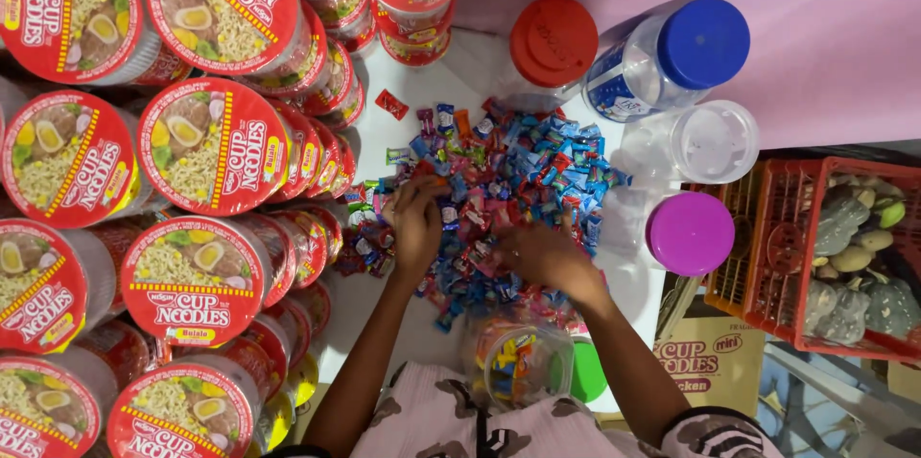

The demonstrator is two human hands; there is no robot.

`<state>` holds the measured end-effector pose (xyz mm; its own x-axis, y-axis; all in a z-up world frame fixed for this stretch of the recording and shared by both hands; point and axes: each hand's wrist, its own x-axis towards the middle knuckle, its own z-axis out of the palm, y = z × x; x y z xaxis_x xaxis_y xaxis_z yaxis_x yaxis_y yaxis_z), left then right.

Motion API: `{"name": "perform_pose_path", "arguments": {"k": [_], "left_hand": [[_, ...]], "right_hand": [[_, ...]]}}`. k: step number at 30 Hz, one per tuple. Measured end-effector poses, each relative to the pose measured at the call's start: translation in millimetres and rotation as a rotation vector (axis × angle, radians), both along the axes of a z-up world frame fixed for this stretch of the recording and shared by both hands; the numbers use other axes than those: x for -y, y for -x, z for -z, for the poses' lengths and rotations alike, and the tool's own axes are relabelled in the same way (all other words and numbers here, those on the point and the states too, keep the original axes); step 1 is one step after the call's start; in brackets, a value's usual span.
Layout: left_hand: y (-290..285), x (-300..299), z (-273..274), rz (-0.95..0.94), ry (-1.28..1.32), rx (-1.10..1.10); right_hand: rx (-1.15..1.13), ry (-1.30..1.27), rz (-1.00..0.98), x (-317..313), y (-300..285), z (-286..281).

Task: Sorting small wrapped candies from a pile into a plastic container.

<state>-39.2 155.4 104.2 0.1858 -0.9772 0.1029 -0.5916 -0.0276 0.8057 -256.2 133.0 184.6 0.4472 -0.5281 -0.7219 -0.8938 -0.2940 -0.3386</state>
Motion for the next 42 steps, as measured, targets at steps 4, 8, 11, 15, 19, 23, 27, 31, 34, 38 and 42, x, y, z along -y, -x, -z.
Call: {"name": "perform_pose_path", "arguments": {"k": [4, 8, 11, 15, 19, 23, 27, 31, 34, 38, 42], "left_hand": [[5, 25, 15, 0.035, -0.049, -0.089], [19, 48, 37, 0.114, -0.144, -0.079], [31, 58, 39, 0.158, -0.140, 0.119], [34, 50, 59, 0.195, -0.159, 0.361], [32, 46, 52, 0.197, -0.147, 0.395], [34, 36, 41, 0.190, -0.064, 0.286], [37, 27, 38, 0.276, 0.018, 0.214], [43, 24, 34, 0.380, -0.074, 0.243], [49, 27, 32, 0.373, -0.149, 0.239], [56, 39, 41, 0.215, -0.047, 0.204], [66, 68, 53, 0.165, 0.062, 0.316]], "right_hand": [[-0.136, -0.034, 0.063, 19, 2, 3], [-0.007, 0.206, 0.261, 21, 11, 16], [0.186, 0.340, 0.420, 19, 20, 16], [0.209, 0.339, 0.424, 4, 45, 48], [0.378, 0.194, 0.162, -6, 66, 63], [0.360, 0.148, 0.233, -3, 72, 55], [0.495, 0.529, 0.449, 4, 59, 59], [0.438, 0.721, 0.610, 14, 46, 78], [0.183, 0.660, 0.463, 14, 45, 103], [0.204, 0.559, 0.506, 8, 35, 74], [0.200, 0.422, 0.433, 9, 52, 75]]}}
